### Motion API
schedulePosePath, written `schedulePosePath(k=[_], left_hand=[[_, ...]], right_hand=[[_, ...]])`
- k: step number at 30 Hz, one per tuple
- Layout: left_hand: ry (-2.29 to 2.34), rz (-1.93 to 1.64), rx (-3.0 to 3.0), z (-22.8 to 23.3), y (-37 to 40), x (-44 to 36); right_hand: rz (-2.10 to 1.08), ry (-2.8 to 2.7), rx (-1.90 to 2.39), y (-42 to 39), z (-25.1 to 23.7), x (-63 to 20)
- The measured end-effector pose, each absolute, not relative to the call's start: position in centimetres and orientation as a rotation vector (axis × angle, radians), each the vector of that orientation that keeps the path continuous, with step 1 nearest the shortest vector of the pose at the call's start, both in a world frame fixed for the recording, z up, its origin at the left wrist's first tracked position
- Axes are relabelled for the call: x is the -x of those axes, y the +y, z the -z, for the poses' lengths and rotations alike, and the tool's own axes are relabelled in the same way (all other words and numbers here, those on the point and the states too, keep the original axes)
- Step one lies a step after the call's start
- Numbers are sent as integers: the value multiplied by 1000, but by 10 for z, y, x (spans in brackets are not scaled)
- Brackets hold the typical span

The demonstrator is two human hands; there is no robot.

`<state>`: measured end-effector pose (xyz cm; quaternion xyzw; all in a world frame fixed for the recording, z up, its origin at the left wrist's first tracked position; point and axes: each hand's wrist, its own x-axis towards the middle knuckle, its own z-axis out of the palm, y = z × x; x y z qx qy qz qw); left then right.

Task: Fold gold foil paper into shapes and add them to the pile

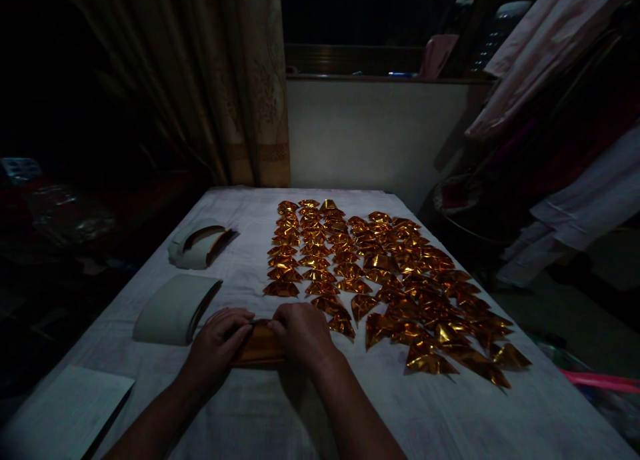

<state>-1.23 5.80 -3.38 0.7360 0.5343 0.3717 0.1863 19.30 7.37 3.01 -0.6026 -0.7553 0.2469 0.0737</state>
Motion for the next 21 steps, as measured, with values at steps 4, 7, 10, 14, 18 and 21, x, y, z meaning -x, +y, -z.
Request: schedulePosePath(k=[4,7,10,14,18,21], left_hand=[[1505,-1041,-2071,34,57,11],[1509,-1047,-2082,35,57,10],[1510,-1059,-2083,35,57,10],[1505,-1059,-2099,36,57,11],[1499,-1060,-2092,35,58,11],[1538,-1092,-2065,33,58,10]], right_hand=[[-706,-2290,1792,74,-29,-194],[-682,-2303,1841,75,-28,-194],[-695,-2310,1836,75,-29,-194],[-700,-2303,1822,76,-29,-195],[-704,-2276,1793,76,-27,-196],[-711,-2245,1805,77,-27,-198]])
